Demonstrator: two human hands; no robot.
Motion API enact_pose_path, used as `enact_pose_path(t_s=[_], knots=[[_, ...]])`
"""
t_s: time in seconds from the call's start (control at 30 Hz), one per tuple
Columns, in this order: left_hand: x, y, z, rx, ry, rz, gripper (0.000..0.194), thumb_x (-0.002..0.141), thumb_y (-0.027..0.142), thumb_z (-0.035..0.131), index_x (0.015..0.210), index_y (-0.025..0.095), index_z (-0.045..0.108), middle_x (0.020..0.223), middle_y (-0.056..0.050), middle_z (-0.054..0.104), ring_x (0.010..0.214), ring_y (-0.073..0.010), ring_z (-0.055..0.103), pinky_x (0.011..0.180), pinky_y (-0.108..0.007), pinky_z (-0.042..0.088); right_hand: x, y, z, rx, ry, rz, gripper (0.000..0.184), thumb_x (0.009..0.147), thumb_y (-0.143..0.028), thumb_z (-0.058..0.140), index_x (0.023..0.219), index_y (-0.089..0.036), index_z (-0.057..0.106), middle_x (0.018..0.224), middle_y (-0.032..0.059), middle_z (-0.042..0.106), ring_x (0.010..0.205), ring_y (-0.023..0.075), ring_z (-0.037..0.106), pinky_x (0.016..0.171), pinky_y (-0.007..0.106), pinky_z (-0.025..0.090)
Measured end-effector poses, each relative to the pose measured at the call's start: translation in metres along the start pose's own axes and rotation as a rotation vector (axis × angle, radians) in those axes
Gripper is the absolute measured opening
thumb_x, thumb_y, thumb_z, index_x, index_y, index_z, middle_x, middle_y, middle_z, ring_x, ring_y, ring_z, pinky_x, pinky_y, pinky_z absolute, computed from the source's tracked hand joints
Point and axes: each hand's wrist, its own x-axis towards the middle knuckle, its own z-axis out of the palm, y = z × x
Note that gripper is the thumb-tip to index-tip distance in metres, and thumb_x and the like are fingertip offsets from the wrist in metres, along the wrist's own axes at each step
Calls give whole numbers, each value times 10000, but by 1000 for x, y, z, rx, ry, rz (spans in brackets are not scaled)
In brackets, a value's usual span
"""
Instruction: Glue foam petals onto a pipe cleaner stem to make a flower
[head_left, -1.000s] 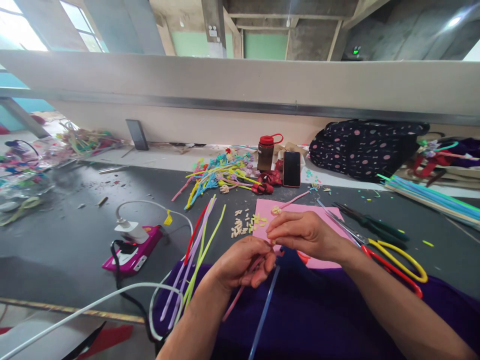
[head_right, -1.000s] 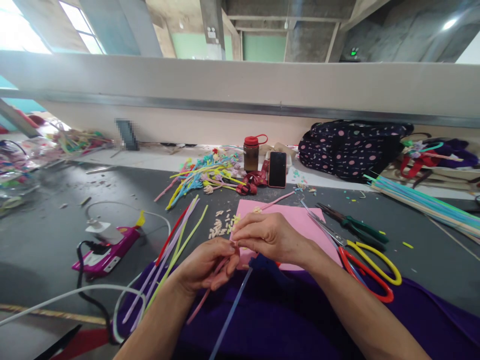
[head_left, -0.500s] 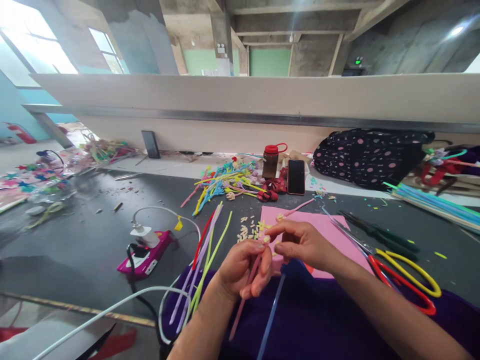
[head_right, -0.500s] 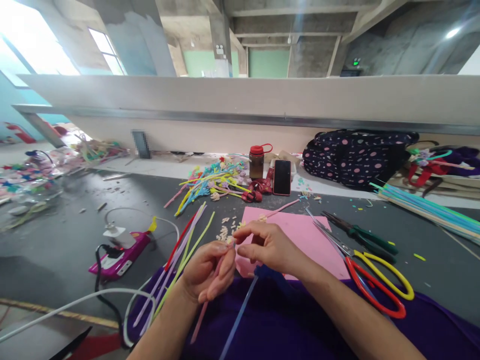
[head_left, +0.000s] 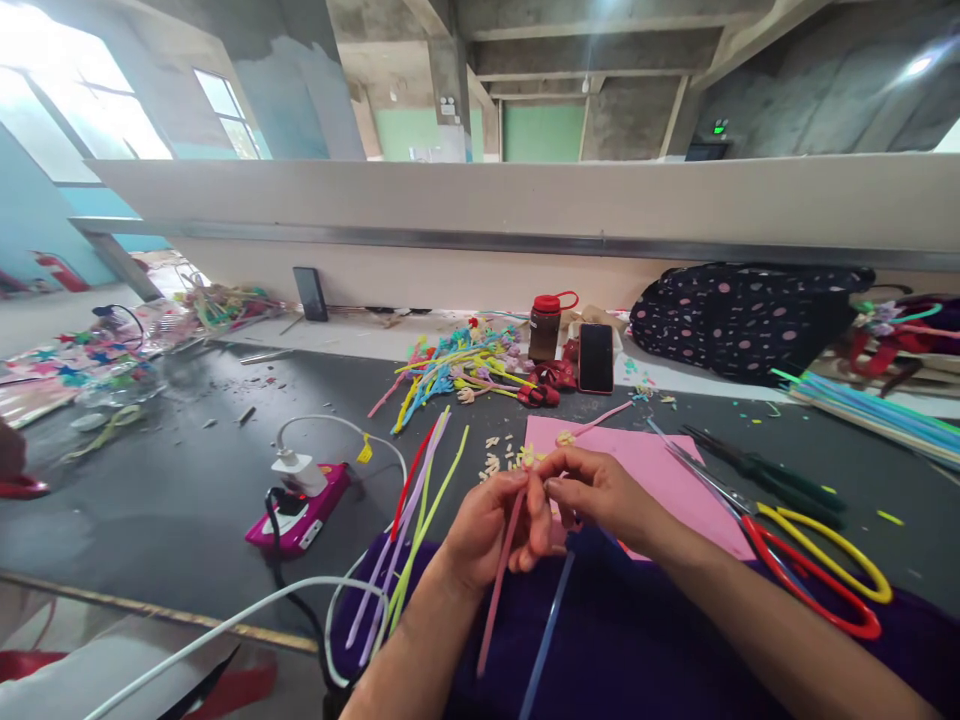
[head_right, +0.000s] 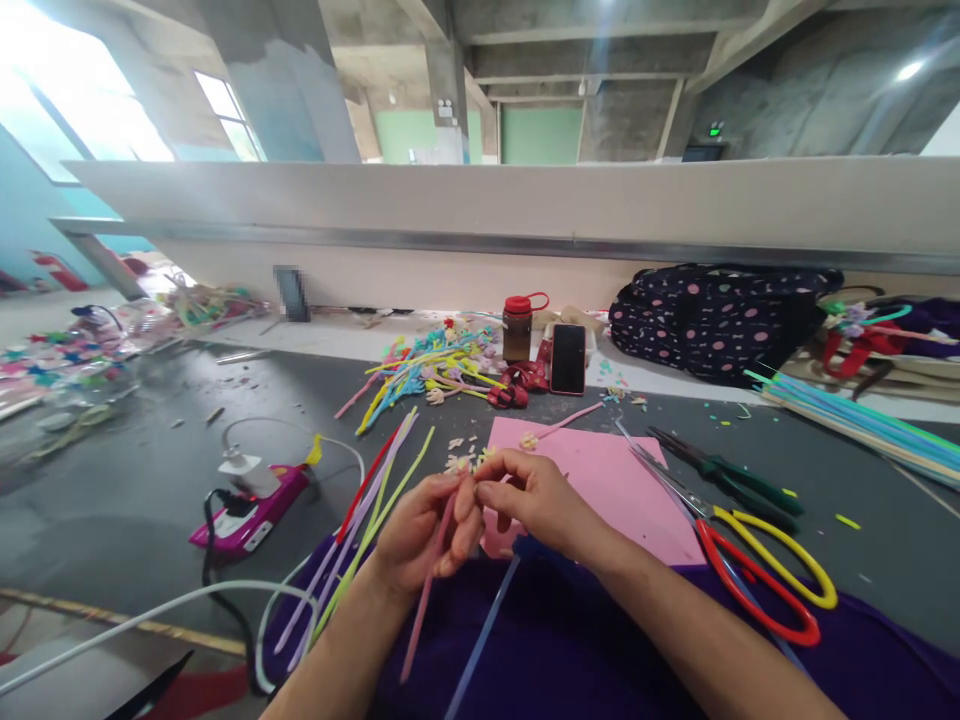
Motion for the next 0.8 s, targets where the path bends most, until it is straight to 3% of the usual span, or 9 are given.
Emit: enact_pose_path(t_s=[0.1,0.17,0.3,0.4,0.53,0.67,0.8], knots=[[1,7,7,99,232,188,300,822,285,404,621,125,558,578,-49,611,501,-121,565,404,-175,392,3,6,1,28,77,34,206,782,-350,578,757,-146,565,595,-47,525,425,49,474,417,168,352],[1,11,10,164,314,269,294,813,255,418,617,116,588,772,-77,650,681,-143,592,557,-212,453,4,9,1,48,92,51,211,797,-358,557,799,-148,564,614,-45,527,407,45,462,398,167,346],[1,10,9,247,408,393,280,796,214,442,668,102,665,1053,-96,616,919,-176,556,745,-234,441,3,9,4,51,92,41,195,805,-338,554,778,-145,565,630,-39,546,411,39,467,414,167,353],[2,6,10,220,396,383,270,783,237,473,695,100,688,1135,-100,584,921,-196,562,771,-271,449,0,8,12,60,-2,64,203,805,-329,552,759,-135,593,560,-37,545,406,43,463,407,163,315],[5,2,13,208,359,265,271,793,272,481,760,108,694,1176,-98,572,910,-211,585,787,-306,460,-2,13,23,174,-100,115,199,788,-324,559,722,-137,578,443,-56,498,366,48,414,380,161,259],[8,-2,14,223,348,238,258,776,262,509,808,91,700,1079,-118,633,1007,-237,560,855,-292,431,-1,15,26,234,-43,165,219,759,-308,569,619,-146,525,401,-59,487,336,45,387,362,163,236],[10,-5,10,164,313,162,328,773,314,549,993,96,658,997,-130,656,869,-228,610,730,-296,471,1,11,23,212,71,169,226,719,-315,587,586,-148,511,397,-62,484,322,48,404,344,164,242]])
